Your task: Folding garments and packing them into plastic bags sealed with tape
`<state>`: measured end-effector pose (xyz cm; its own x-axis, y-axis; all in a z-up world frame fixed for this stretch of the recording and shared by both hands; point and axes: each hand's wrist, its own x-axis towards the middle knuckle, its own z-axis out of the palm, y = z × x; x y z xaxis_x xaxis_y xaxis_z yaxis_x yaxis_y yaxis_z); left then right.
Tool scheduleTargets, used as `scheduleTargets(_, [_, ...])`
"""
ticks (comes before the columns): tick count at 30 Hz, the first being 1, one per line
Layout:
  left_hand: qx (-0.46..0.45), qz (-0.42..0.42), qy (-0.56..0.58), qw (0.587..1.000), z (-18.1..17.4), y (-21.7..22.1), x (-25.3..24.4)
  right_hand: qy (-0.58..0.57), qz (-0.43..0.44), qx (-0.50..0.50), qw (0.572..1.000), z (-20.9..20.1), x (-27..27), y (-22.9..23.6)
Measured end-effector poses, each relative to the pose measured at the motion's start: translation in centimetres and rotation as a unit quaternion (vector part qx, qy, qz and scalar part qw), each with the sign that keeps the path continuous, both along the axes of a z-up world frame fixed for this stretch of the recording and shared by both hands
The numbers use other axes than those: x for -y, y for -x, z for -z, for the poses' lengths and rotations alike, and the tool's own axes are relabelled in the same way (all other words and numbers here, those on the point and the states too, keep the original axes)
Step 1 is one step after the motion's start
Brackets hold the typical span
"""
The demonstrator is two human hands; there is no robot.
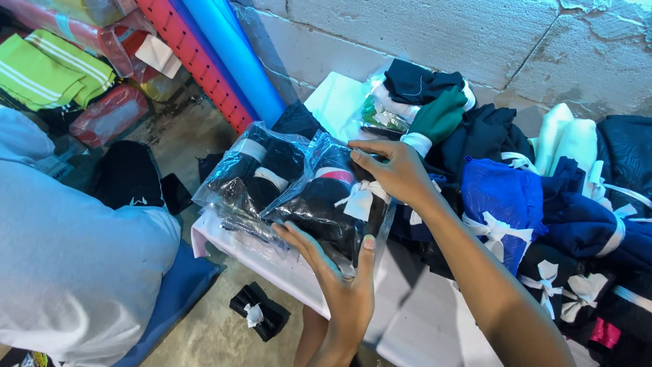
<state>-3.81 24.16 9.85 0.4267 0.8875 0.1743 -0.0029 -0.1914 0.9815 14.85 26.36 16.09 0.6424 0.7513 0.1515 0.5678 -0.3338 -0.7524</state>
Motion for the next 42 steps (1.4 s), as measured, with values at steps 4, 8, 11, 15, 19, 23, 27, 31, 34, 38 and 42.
scheduleTargets(4, [-0.009,0.000,-0.008,1.000,0.5,-0.3,0.2,-0.008,-0.008,-0.002,1.000,-0.1,0.2,-0.4])
scheduleTargets(8, [0.005,-0.008,0.024,1.000,0.3,-0.4,0.6,-0.004,0.032,-0.008,0.999,0.2,1.0,0.0])
scheduleTargets(11, [0.011,-0.006,0.001,1.000,1.2,-0.9,0.5,-0.015,0.000,-0.005,1.000,0.6,1.3,0.2])
scheduleTargets(15, [0.002,0.002,0.004,1.000,1.3,-0.4,0.6,-0.102,-0.024,0.038,0.994,1.1,2.0,0.5])
scheduleTargets(19, [-0.032,-0.008,-0.080,0.996,2.3,0.5,1.6,-0.102,-0.013,0.065,0.993,-0.3,5.0,2.1])
scheduleTargets(23, [-0.171,-0.041,-0.429,0.886,-0.6,3.7,2.8,-0.143,0.006,0.130,0.981,-1.1,10.2,5.2])
scheduleTargets(27, [0.102,0.032,-0.291,0.951,4.8,1.9,7.2,-0.140,0.072,0.147,0.977,0.9,16.7,8.2])
scheduleTargets(31, [0.079,0.099,-0.261,0.957,5.5,0.6,10.3,-0.090,0.108,0.064,0.988,4.2,22.4,9.9])
scheduleTargets(34, [0.140,0.042,-0.277,0.950,7.9,-0.3,12.2,-0.057,0.162,0.034,0.984,7.2,25.9,10.8])
scheduleTargets(38, [0.111,0.061,-0.275,0.953,8.9,-0.2,14.4,-0.047,0.186,0.032,0.981,9.5,29.8,11.9])
scheduleTargets(42, [0.116,0.186,-0.224,0.950,9.3,-1.4,17.5,-0.018,0.210,0.009,0.977,12.1,33.2,12.2])
